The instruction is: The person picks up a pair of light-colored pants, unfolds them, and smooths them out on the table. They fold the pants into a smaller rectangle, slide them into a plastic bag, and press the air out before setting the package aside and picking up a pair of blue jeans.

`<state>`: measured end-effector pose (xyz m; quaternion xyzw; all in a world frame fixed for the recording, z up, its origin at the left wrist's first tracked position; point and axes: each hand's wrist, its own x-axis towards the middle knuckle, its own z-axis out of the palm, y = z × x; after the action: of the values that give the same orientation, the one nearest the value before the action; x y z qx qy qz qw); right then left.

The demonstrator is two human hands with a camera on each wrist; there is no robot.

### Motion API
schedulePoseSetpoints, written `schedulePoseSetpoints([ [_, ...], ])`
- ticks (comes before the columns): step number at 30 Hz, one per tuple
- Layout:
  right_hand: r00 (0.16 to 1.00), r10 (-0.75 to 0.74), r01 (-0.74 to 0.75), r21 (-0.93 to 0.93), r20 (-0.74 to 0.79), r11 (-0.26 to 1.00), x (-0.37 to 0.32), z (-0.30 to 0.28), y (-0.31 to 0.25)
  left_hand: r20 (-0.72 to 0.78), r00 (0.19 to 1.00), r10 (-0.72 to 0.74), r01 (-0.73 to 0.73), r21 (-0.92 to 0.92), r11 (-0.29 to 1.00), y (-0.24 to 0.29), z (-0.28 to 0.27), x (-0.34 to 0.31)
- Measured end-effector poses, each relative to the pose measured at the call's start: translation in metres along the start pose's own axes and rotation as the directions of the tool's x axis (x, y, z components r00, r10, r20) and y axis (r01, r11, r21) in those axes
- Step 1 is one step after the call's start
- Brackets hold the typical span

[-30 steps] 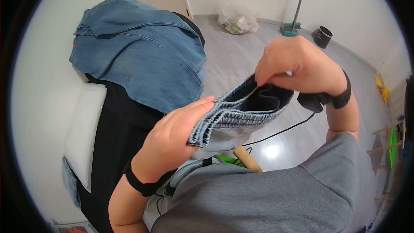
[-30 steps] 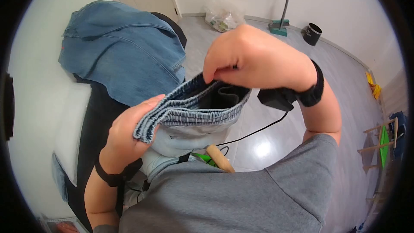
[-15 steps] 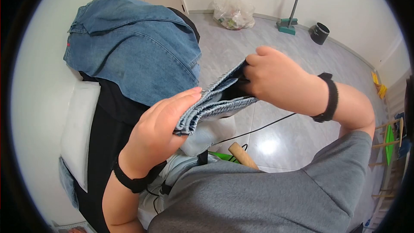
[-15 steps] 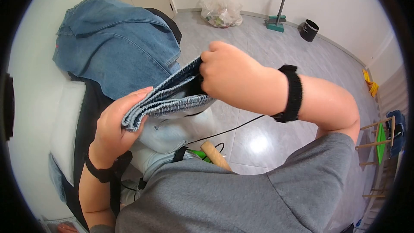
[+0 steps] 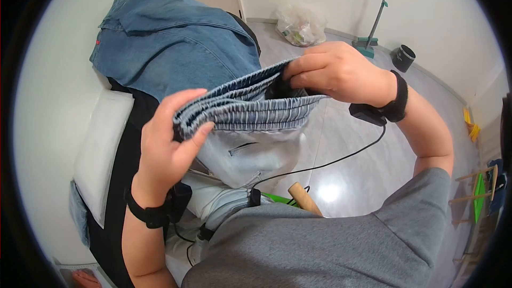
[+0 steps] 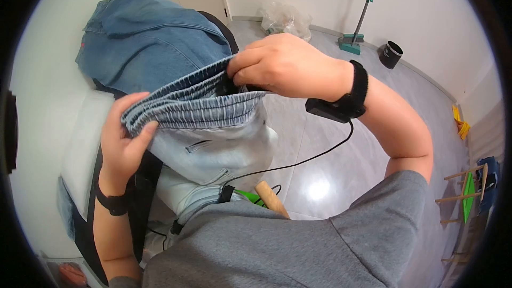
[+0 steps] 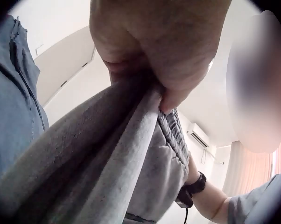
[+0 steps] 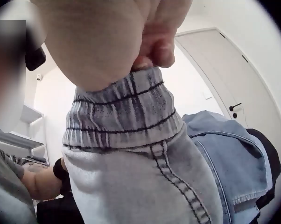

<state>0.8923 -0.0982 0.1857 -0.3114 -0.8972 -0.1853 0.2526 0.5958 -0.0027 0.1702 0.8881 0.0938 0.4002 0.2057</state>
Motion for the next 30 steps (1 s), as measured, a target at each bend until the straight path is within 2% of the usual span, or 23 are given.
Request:
schedulePoseSetpoints([
  [3, 0.994, 0.063, -0.065, 0.023, 0.09, 0.998, -0.006, -0.009, -0.006, 0.037, 0.998, -0.047, 0.051, -0.112, 0.992, -0.009, 0.001, 0.003],
  [4, 0.994, 0.065, -0.067, 0.018, 0.092, 0.998, -0.006, -0.01, -0.009, 0.073, 0.988, -0.133, 0.143, -0.139, 0.98, -0.006, 0.001, 0.003],
  [6, 0.979, 0.149, -0.163, 0.096, 0.138, 0.982, -0.008, -0.012, -0.014, 0.083, 0.982, -0.167, 0.179, -0.168, 0.969, -0.006, 0.003, 0.003],
  [7, 0.979, 0.148, -0.162, 0.093, 0.137, 0.982, -0.009, -0.011, -0.015, 0.094, 0.974, -0.205, 0.22, -0.192, 0.956, -0.006, 0.003, 0.003],
  [9, 0.972, 0.231, -0.229, 0.058, -0.038, 0.972, -0.012, -0.006, -0.016, 0.073, 0.979, -0.192, 0.204, -0.21, 0.956, -0.007, 0.001, 0.004],
  [13, 0.971, 0.216, -0.218, -0.006, -0.101, 0.976, -0.01, -0.022, -0.015, 0.066, 0.983, -0.174, 0.183, -0.171, 0.968, -0.008, -0.01, 0.006],
  [15, 0.982, 0.189, -0.188, -0.032, 0.028, 0.982, -0.011, -0.033, -0.013, 0.055, 0.983, -0.176, 0.184, -0.202, 0.962, -0.011, -0.01, 0.008],
  [17, 0.982, 0.184, -0.184, 0.016, 0.045, 0.983, -0.011, -0.032, -0.012, 0.079, 0.984, -0.159, 0.17, -0.149, 0.974, -0.009, -0.011, 0.013],
  [19, 0.976, 0.171, -0.185, 0.101, 0.137, 0.978, -0.011, -0.035, -0.012, 0.077, 0.984, -0.161, 0.172, -0.18, 0.969, -0.011, -0.009, 0.013],
  [21, 0.963, 0.193, -0.209, 0.072, 0.19, 0.975, -0.012, -0.036, -0.015, 0.103, 0.982, -0.159, 0.176, -0.188, 0.966, -0.011, -0.008, 0.014],
  [22, 0.961, 0.215, -0.223, 0.03, 0.171, 0.974, -0.013, -0.033, -0.016, 0.103, 0.982, -0.157, 0.174, -0.19, 0.966, -0.011, -0.007, 0.015],
  [24, 0.96, 0.237, -0.239, -0.008, 0.151, 0.971, -0.014, -0.027, -0.019, 0.105, 0.994, -0.041, 0.051, -0.091, 0.995, -0.012, -0.007, 0.016],
  [27, 0.963, 0.269, -0.271, -0.149, -0.033, 0.951, -0.013, -0.017, -0.024, 0.081, 0.99, -0.119, 0.129, -0.135, 0.982, -0.004, -0.013, 0.016],
  [28, 0.886, 0.463, -0.464, -0.017, -0.015, 0.886, -0.017, -0.011, -0.027, 0.081, 0.99, -0.119, 0.131, -0.175, 0.976, -0.005, -0.015, 0.016],
  [29, 0.773, 0.634, -0.633, 0.108, 0.029, 0.767, -0.022, -0.005, -0.029, 0.081, 0.99, -0.117, 0.13, -0.174, 0.976, -0.006, -0.017, 0.016],
  [30, 0.804, 0.595, -0.591, 0.086, -0.03, 0.802, -0.025, 0.001, -0.031, 0.076, 0.989, -0.13, 0.142, -0.194, 0.971, -0.007, -0.018, 0.015],
])
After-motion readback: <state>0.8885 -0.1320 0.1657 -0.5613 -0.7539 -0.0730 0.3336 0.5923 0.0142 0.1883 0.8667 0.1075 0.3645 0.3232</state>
